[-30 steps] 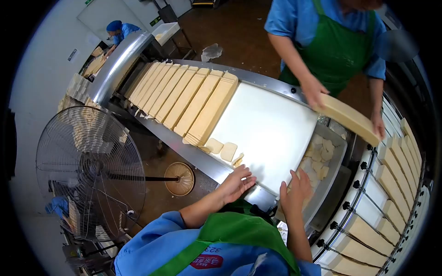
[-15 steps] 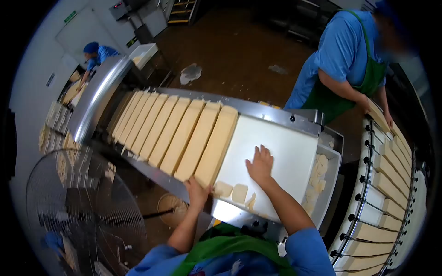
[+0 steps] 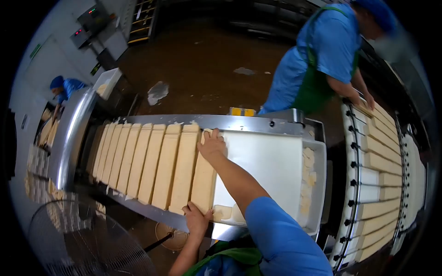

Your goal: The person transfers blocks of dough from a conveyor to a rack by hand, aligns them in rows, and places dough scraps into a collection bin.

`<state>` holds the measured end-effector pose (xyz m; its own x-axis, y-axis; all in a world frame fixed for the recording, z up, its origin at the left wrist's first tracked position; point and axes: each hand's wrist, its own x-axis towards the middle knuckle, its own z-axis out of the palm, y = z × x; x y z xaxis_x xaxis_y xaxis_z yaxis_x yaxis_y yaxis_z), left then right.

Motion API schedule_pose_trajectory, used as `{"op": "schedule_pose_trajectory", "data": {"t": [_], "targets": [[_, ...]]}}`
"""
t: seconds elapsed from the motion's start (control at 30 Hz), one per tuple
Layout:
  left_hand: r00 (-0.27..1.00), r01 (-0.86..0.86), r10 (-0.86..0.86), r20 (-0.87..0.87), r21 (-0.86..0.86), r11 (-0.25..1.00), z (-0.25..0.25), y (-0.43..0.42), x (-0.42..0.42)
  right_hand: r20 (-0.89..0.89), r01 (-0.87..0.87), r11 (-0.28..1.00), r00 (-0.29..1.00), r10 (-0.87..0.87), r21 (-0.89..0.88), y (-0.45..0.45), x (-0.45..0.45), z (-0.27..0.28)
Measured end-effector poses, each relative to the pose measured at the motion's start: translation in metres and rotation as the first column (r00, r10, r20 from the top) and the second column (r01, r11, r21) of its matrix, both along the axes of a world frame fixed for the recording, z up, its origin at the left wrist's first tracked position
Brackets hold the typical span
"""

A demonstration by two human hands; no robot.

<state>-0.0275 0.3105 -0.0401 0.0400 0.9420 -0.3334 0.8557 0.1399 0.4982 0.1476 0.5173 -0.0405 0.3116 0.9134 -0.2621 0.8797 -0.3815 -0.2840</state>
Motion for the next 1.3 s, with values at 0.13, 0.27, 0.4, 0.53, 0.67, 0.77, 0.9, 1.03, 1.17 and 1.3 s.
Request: {"op": "schedule_pose_trajectory", "data": {"t": [0.13, 0.27, 0.4, 0.53, 0.67, 0.77, 0.9, 1.03, 1.17, 1.3], "targets": [[0.995, 0.076, -0.076, 0.063, -0.002, 0.997, 0.012, 0.005, 0.006, -0.090, 0.257, 0.964, 0.961, -0.263, -0.064, -0.035, 0.045, 0.025], [0.913, 0.344, -0.344, 0.218, 0.042, 0.938, 0.011, 0.004, 0.041, -0.067, 0.542, 0.833, 0.833, -0.550, -0.107, -0.098, 0.127, 0.042], [0.884, 0.457, -0.450, 0.127, -0.033, 0.889, 0.013, -0.010, 0.097, 0.115, 0.570, 0.821, 0.818, -0.563, -0.036, -0.168, 0.177, 0.039], [0.799, 0.539, -0.594, 0.092, 0.328, 0.776, 0.004, -0.024, 0.146, -0.305, 0.867, 0.475, 0.497, -0.813, 0.147, -0.242, 0.221, 0.032], [0.737, 0.488, -0.612, 0.288, 0.399, 0.776, 0.043, -0.062, 0.214, -0.436, 0.905, 0.200, 0.362, -0.824, 0.375, -0.347, 0.273, 0.060], [0.627, 0.544, -0.710, 0.321, 0.473, 0.693, 0.060, -0.095, 0.270, -0.479, 0.917, 0.057, 0.258, -0.839, 0.394, -0.423, 0.320, 0.098], [0.460, 0.601, -0.838, 0.294, 0.592, 0.538, 0.073, -0.139, 0.345, -0.414, 0.891, -0.026, 0.184, -0.891, 0.453, -0.509, 0.402, 0.097], [0.290, 0.630, -0.919, 0.267, 0.669, 0.393, 0.090, -0.173, 0.418, -0.196, 0.915, 0.049, 0.138, -0.971, 0.401, -0.581, 0.504, 0.046], [0.148, 0.767, -0.840, 0.522, 0.475, 0.430, 0.074, -0.189, 0.485, 0.247, 0.938, 0.322, 0.285, -0.926, 0.126, -0.628, 0.566, 0.040], [-0.014, 0.808, -0.881, 0.472, 0.524, 0.268, 0.043, -0.217, 0.544, 0.372, 0.947, 0.257, 0.172, -0.912, 0.191, -0.642, 0.580, 0.065]]}}
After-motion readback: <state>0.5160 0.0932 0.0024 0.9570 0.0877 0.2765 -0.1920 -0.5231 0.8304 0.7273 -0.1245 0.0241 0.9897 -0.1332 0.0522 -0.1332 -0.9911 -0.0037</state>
